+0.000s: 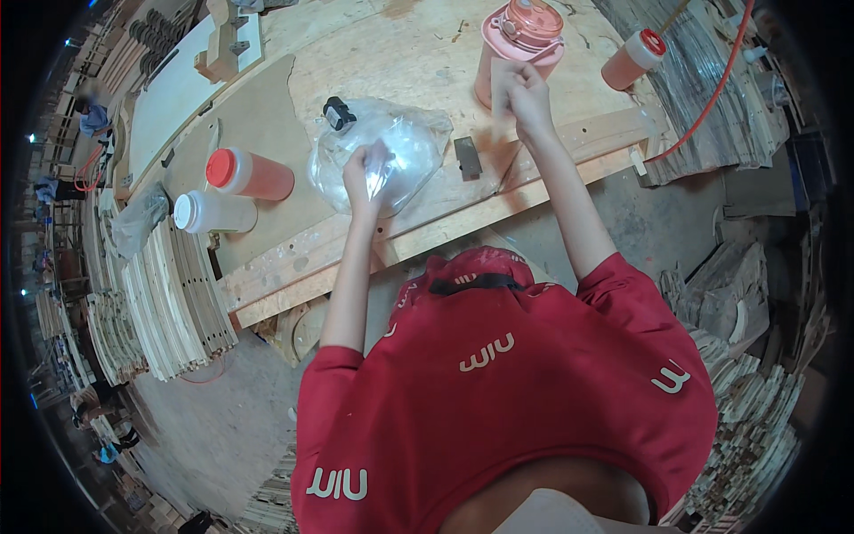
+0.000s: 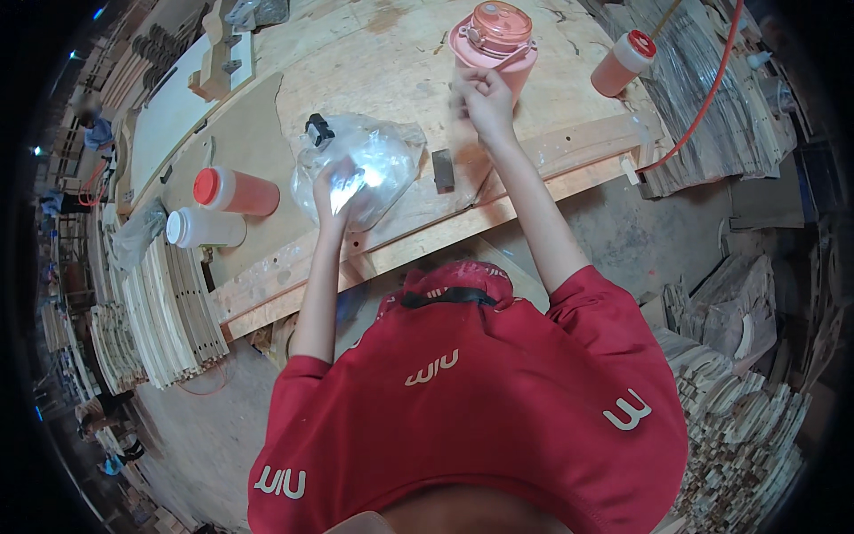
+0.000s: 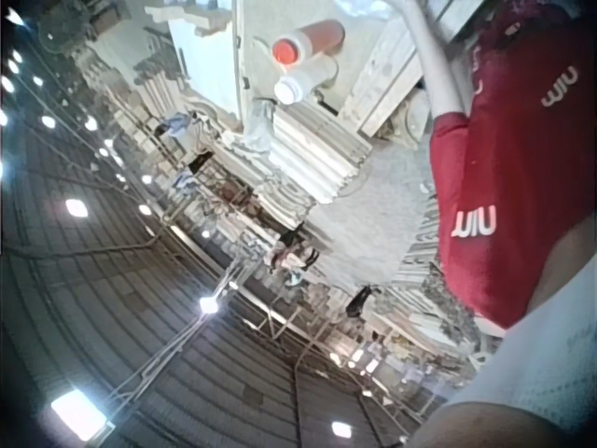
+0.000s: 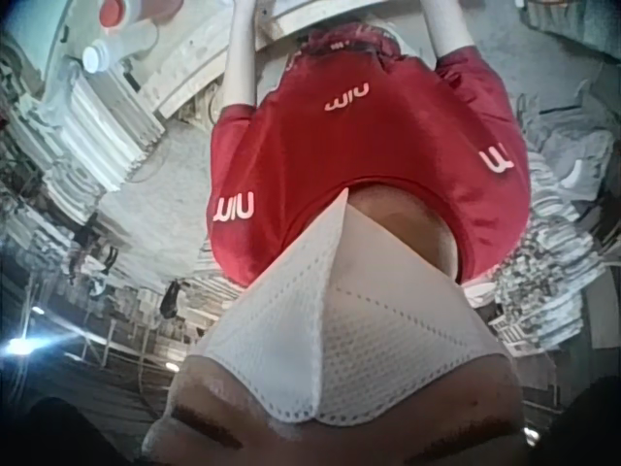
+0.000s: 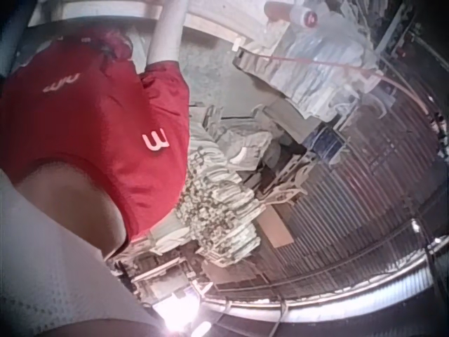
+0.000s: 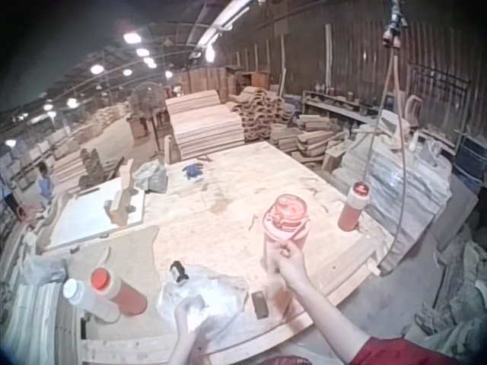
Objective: The recorder is sorting, checking, and preparing wooden curved furniture components on a workshop table.
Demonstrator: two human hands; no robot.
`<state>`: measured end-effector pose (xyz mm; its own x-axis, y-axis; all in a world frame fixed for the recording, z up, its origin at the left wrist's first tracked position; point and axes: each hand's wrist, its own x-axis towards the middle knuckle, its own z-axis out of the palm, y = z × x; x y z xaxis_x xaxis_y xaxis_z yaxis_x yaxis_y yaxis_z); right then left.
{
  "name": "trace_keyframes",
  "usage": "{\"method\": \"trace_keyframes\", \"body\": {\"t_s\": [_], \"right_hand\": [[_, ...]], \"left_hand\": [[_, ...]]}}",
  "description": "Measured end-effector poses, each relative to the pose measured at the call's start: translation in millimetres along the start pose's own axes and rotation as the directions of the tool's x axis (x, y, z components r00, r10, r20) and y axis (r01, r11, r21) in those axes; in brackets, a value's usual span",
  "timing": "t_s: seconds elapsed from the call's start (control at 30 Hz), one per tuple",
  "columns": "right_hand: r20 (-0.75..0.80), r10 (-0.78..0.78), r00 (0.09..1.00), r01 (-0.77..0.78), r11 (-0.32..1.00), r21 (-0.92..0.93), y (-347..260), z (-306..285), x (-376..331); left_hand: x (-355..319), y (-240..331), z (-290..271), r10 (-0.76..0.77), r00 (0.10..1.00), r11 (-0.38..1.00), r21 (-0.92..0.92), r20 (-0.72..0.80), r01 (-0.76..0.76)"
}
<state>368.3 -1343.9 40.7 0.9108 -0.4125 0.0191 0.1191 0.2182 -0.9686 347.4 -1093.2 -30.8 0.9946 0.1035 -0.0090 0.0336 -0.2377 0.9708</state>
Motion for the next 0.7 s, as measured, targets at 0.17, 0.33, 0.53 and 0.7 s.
{"method": "trace_keyframes", "body": {"t_s": [0.17,0.33,0.53,0.7], "right_hand": [[0.368,0.219,0.904,-0.060,0.916,-0.397,37,3,-3],[0.237,0.274,0.932,0.116,0.392,-0.912,82,25,-9],[0.268,0.307,0.913,0.206,0.220,-0.954,98,33,-3],[0.497,0.173,0.850,0.339,0.543,-0.768,56,50,-25]], "left_hand": [[40,-9,6,0.101,0.994,0.723,0.684,0.038,-0.100],[31,-3,20,0.476,0.878,0.626,0.683,0.046,-0.376],[-19,-25,45,0.508,0.770,0.500,0.596,0.386,-0.629],[18,-65,35,0.340,0.897,0.570,0.696,0.284,-0.436]]}}
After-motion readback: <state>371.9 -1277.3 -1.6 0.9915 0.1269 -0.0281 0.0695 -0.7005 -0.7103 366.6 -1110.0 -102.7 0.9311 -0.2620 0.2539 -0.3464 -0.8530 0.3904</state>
